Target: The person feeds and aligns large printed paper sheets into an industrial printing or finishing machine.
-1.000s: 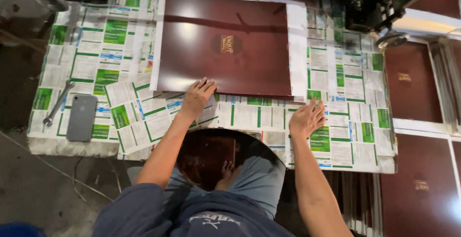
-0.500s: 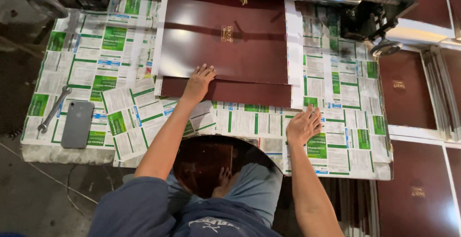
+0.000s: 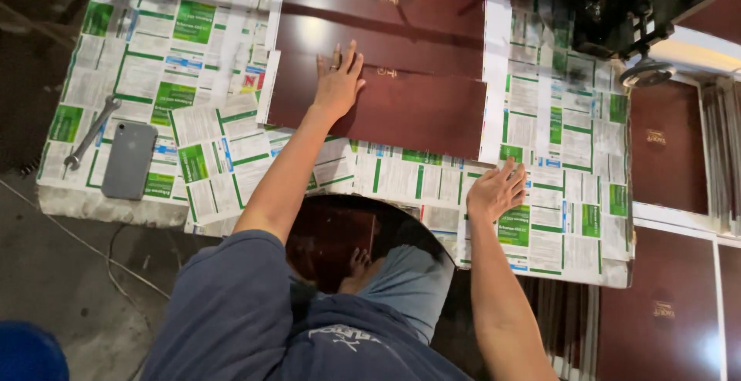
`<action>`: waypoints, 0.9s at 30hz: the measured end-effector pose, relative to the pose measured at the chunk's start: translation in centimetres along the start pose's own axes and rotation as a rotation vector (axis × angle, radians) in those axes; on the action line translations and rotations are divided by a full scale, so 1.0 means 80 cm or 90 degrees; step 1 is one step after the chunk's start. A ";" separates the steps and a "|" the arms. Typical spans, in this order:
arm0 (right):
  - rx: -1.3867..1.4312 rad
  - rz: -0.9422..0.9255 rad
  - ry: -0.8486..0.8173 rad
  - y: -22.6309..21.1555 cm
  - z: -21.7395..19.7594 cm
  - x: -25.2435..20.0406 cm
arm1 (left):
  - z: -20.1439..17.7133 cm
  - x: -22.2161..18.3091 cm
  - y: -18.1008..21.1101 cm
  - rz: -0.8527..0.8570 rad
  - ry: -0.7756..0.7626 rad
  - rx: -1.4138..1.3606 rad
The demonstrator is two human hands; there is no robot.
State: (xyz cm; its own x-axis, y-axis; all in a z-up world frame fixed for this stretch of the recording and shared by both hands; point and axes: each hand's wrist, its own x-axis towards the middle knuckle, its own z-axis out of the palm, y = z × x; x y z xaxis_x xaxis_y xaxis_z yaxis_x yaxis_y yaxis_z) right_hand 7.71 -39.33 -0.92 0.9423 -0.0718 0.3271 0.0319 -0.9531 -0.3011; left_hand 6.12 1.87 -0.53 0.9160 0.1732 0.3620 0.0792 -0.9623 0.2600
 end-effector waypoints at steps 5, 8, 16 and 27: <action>-0.001 0.001 -0.008 -0.005 -0.008 0.001 | -0.057 -0.069 0.065 -0.029 -0.085 -0.043; 0.002 0.001 -0.015 -0.005 -0.009 0.002 | -0.071 -0.098 0.077 -0.006 -0.142 -0.061; -0.002 -0.002 0.011 0.001 0.000 -0.001 | -0.055 -0.098 0.046 0.091 -0.159 0.013; 0.004 -0.041 0.033 0.007 0.001 -0.001 | -0.130 -0.091 0.078 0.054 -0.062 -0.002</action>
State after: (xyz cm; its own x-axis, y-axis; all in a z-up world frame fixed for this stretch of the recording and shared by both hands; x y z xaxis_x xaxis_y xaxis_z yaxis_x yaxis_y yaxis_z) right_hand 7.66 -39.86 -1.18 0.9198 -0.0259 0.3916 0.0938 -0.9544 -0.2833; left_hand -4.14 -3.24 7.76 0.9530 0.0696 0.2949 -0.0015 -0.9722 0.2343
